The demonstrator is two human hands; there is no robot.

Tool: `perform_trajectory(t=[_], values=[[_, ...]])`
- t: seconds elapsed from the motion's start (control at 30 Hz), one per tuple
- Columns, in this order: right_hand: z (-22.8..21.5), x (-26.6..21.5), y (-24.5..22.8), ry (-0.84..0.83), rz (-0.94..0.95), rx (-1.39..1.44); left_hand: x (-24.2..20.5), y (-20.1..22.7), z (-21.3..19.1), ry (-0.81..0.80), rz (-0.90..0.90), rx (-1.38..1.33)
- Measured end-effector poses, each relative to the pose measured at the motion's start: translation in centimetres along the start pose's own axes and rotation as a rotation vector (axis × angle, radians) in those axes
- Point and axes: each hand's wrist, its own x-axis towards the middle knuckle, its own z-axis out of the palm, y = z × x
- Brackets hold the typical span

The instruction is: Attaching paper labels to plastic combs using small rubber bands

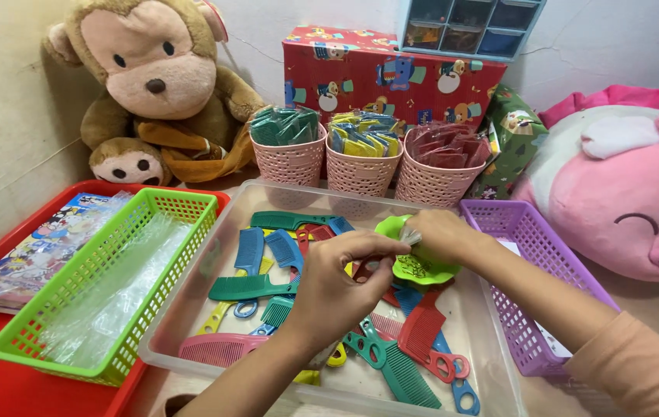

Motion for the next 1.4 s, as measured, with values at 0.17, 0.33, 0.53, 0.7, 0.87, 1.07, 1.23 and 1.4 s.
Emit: perform_trajectory(t=[0.17,0.33,0.53,0.7,0.87,1.07,1.23,1.4], values=[[-0.1,-0.2,0.0,-0.005,0.006,0.001,-0.1,-1.0,-0.3,0.005,0.064,0.086],[-1.2,-1.2,-0.9,-0.02,-0.006,0.023,0.1,-0.3,-0.2,0.0,0.074,0.029],[-2.6,-1.7,-1.6,-0.103,0.035,-0.014,0.3,-0.4,-0.4,0.023,0.035,-0.013],[-4.3,-2.4,-3.2,-0.095,0.031,0.07,0.4,-0.4,-0.3,0.059,0.004,-0.027],[-3.3,-1.8,-2.8,-0.073,0.048,0.038,0.2,-0.4,-0.2,0.041,-0.036,-0.043],[-2.5,-2.0,-2.8,-0.06,0.084,0.074,0.1,-0.2,0.1,0.025,-0.082,-0.091],[-4.3,-2.5,-3.6,-0.08,0.056,0.192,0.0,-0.7,-0.1,0.013,-0.085,-0.111],[-2.6,-1.8,-1.0,-0.09,0.054,0.264,0.0,-0.7,0.0,0.018,-0.057,-0.101]])
